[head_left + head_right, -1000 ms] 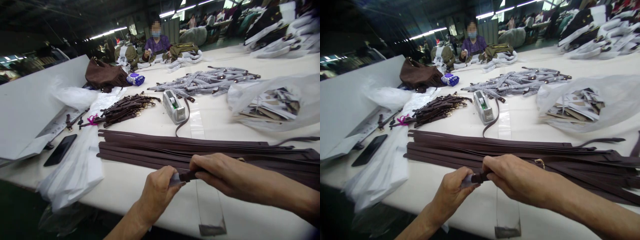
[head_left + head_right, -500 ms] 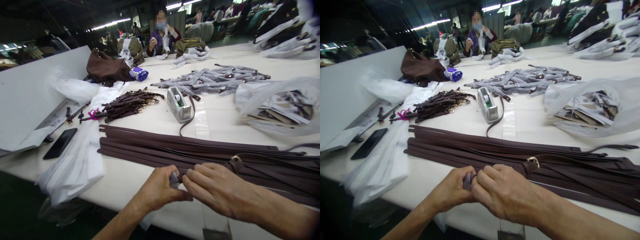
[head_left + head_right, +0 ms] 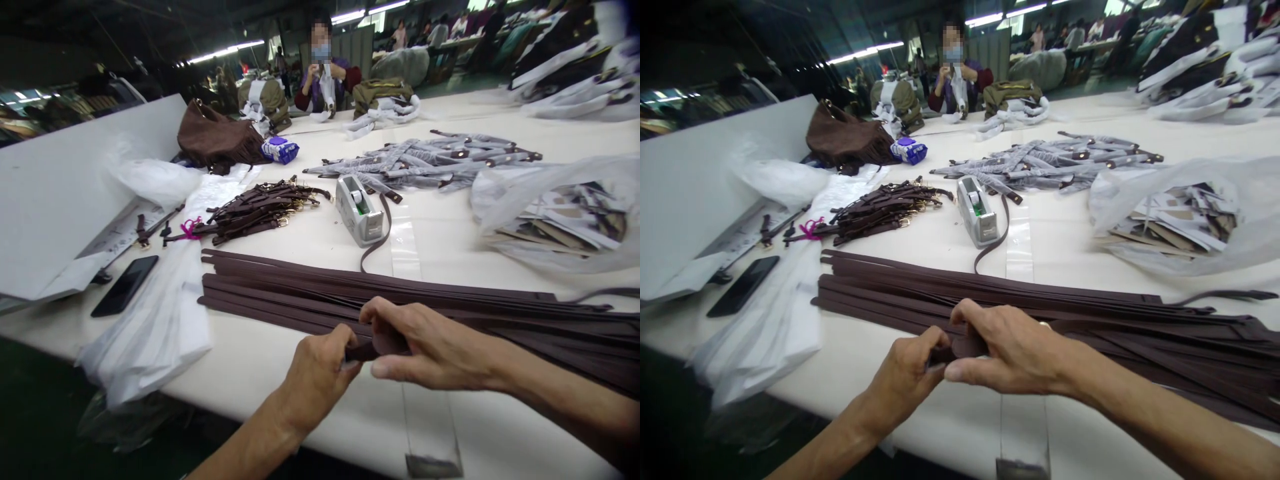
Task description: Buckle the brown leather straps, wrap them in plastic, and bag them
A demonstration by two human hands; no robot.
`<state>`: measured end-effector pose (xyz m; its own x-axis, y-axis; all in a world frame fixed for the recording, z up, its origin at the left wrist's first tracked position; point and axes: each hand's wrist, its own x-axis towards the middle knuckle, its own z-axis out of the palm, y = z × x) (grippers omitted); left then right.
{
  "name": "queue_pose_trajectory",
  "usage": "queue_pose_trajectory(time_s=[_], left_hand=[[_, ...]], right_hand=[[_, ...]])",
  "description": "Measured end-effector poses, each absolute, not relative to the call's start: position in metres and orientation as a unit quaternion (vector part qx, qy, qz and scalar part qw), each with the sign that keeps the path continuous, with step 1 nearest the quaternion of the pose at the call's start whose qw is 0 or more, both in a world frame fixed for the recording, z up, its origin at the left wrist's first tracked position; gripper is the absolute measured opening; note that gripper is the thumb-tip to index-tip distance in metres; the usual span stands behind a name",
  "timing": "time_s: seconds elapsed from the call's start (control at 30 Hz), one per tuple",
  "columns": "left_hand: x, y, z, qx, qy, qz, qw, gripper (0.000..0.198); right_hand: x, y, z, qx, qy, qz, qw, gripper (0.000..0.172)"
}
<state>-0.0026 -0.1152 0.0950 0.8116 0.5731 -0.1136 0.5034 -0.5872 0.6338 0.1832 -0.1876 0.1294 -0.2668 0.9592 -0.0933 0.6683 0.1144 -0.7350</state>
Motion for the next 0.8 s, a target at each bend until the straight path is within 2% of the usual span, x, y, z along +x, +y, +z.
queue_pose_trajectory(time_s=[0.1,0.17,0.27,0.37,0.5,0.63,0.7,0.8], left_hand=[[-0.006,-0.109,0.1,0.868,0.335,0.001,0.366,0.013],[-0.005,-0.107,0.103,0.855,0.331,-0.035,0.397,0.029],[0.0,-0.107,0.107,0.852,0.308,-0.056,0.42,0.05],[0.007,-0.111,0.107,0.86,0.293,-0.059,0.415,0.054],[0.012,-0.114,0.101,0.847,0.266,-0.059,0.457,0.057],[0.005,-0.109,0.1,0.83,0.28,-0.017,0.481,0.081],[0.0,-0.106,0.103,0.835,0.315,-0.024,0.451,0.071],[-0.002,-0.108,0.106,0.846,0.343,-0.056,0.405,0.041]], right_hand=[[0.203,-0.195,0.126,-0.553,-0.724,0.374,0.175,0.024],[0.209,-0.198,0.121,-0.539,-0.74,0.37,0.16,0.025],[0.205,-0.199,0.118,-0.578,-0.746,0.3,0.137,0.025],[0.192,-0.198,0.118,-0.601,-0.758,0.224,0.117,0.021],[0.176,-0.2,0.117,-0.545,-0.828,0.108,0.08,0.006],[0.176,-0.206,0.113,-0.49,-0.868,0.033,0.077,0.007],[0.177,-0.207,0.111,-0.491,-0.866,0.019,0.095,0.006],[0.173,-0.203,0.108,-0.496,-0.862,0.027,0.105,0.007]])
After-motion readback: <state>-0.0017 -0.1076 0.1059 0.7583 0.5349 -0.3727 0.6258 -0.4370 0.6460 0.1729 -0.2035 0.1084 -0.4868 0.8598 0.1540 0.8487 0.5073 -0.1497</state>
